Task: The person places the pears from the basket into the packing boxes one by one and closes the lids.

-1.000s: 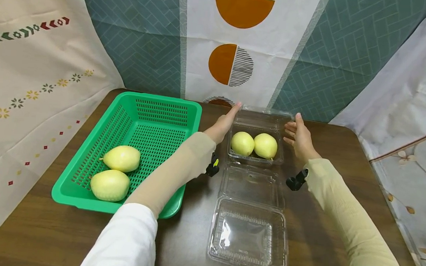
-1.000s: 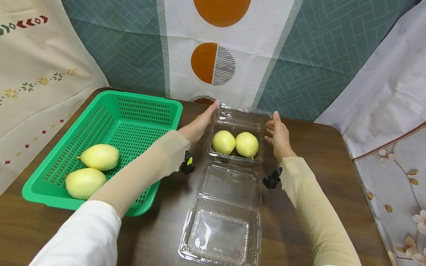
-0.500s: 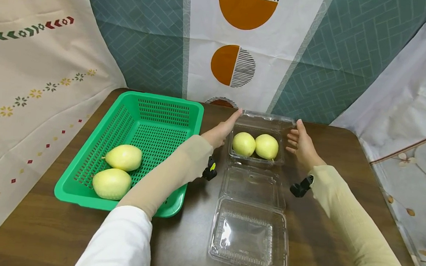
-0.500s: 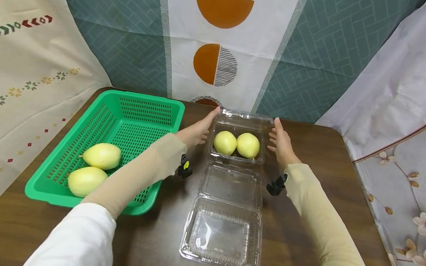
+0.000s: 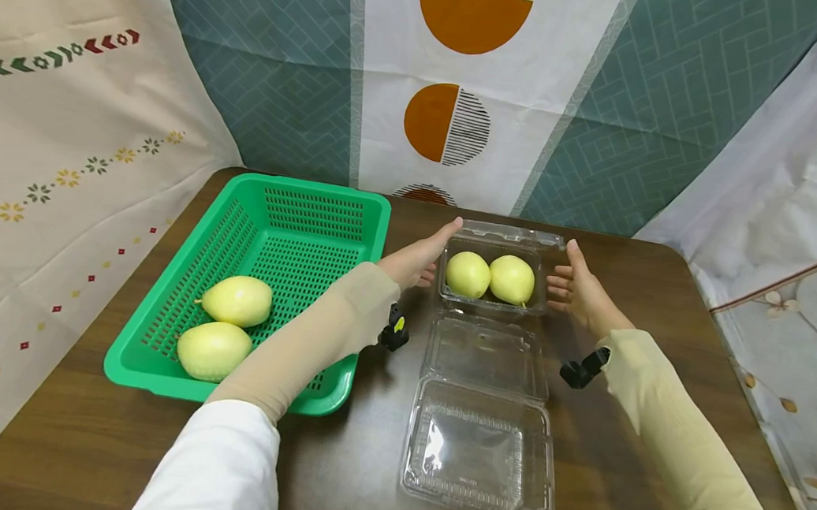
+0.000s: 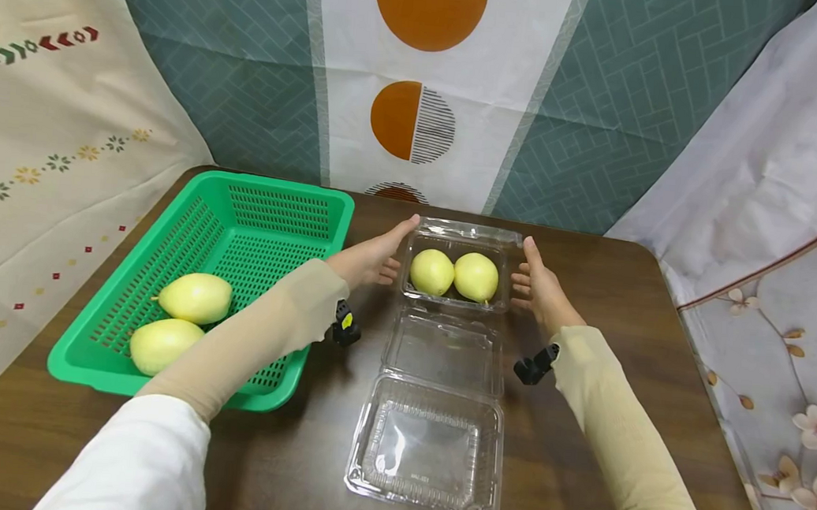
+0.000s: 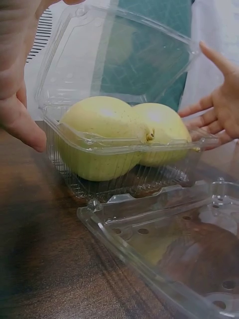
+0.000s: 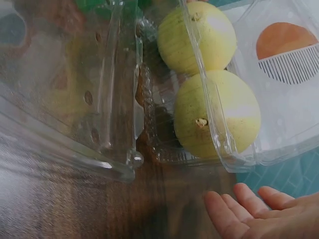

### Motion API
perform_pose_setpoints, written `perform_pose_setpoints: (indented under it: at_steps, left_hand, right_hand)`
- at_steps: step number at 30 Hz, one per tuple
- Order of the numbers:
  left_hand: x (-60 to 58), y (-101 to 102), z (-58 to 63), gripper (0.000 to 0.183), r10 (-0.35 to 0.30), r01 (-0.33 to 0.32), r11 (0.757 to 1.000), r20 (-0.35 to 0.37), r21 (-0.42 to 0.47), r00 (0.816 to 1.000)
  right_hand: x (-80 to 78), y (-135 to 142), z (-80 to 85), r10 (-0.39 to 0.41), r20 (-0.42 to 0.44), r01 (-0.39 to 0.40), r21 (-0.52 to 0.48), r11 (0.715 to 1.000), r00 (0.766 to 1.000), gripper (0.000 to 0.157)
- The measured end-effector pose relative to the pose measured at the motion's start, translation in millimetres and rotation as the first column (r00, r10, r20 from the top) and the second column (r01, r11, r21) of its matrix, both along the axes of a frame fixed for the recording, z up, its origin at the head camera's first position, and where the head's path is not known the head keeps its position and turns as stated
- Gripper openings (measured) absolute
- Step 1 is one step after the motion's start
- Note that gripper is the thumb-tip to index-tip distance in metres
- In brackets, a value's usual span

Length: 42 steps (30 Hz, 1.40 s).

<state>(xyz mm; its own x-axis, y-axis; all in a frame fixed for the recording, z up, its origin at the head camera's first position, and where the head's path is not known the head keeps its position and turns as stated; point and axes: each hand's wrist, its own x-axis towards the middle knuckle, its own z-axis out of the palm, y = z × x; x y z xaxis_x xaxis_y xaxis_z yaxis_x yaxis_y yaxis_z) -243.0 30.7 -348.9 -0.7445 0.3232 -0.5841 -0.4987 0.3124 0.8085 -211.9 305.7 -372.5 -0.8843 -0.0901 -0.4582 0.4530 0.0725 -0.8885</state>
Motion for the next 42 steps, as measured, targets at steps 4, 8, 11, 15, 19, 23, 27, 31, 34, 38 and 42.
perform_pose_setpoints:
  at_steps: [4, 8, 11, 15, 19, 23, 27, 31, 34, 38, 42]
  left_hand:
    - [0.8, -2.6, 0.5, 0.094, 0.001, -0.001, 1.0, 0.015, 0.002, 1.0]
    - [3.7, -3.4, 0.0, 0.093, -0.001, 0.001, 1.0, 0.023, 0.009, 1.0]
    - [5.8, -3.2, -0.7, 0.091, 0.007, -0.008, 1.0, 0.026, 0.016, 1.0]
    - [8.0, -3.0, -1.1, 0.087, 0.012, -0.013, 1.0, 0.033, 0.015, 0.999]
    - [9.7, -3.0, -1.2, 0.087, 0.004, -0.004, 1.0, 0.044, 0.009, 0.999]
    - [10.4, -3.0, -0.8, 0.086, -0.004, 0.004, 1.0, 0.04, 0.004, 0.999]
    - [11.0, -2.4, 0.1, 0.084, -0.012, 0.012, 1.0, 0.03, 0.004, 0.999]
    - [10.9, -1.1, -0.4, 0.083, 0.0, 0.0, 1.0, 0.047, 0.002, 0.999]
    - [10.7, -0.2, -1.4, 0.083, 0.01, -0.009, 1.0, 0.06, -0.005, 0.998]
    - [11.0, -0.1, -2.9, 0.084, 0.015, -0.014, 1.0, 0.067, -0.018, 0.998]
    - [12.6, 0.7, -5.6, 0.082, 0.03, -0.029, 0.999, 0.08, -0.015, 0.996]
  right_hand:
    - [1.4, 0.9, -2.4, 0.034, 0.019, -0.034, 0.003, 0.999, 0.999, 0.107]
    - [2.7, 3.0, -2.7, 0.062, 0.054, -0.062, 0.0, 0.998, 0.997, 0.11]
    - [3.4, 5.2, -3.2, 0.084, 0.084, -0.084, 0.005, 0.996, 0.993, 0.111]
    - [6.1, 7.2, -4.4, 0.107, 0.115, -0.11, 0.019, 0.994, 0.988, 0.111]
    - [9.7, 9.3, -6.3, 0.146, 0.12, -0.154, 0.064, 0.986, 0.982, 0.112]
    - [11.0, 11.6, -9.0, 0.173, 0.116, -0.182, 0.078, 0.98, 0.978, 0.114]
    - [10.4, 13.1, -11.6, 0.184, 0.122, -0.192, 0.062, 0.979, 0.975, 0.114]
    - [9.4, 15.7, -13.4, 0.207, 0.134, -0.214, 0.037, 0.976, 0.969, 0.11]
    - [9.5, 17.8, -14.1, 0.233, 0.139, -0.238, 0.021, 0.971, 0.963, 0.108]
    - [9.8, 19.9, -17.0, 0.254, 0.14, -0.256, -0.002, 0.967, 0.957, 0.106]
    - [11.4, 22.3, -21.2, 0.27, 0.13, -0.27, -0.017, 0.963, 0.954, 0.091]
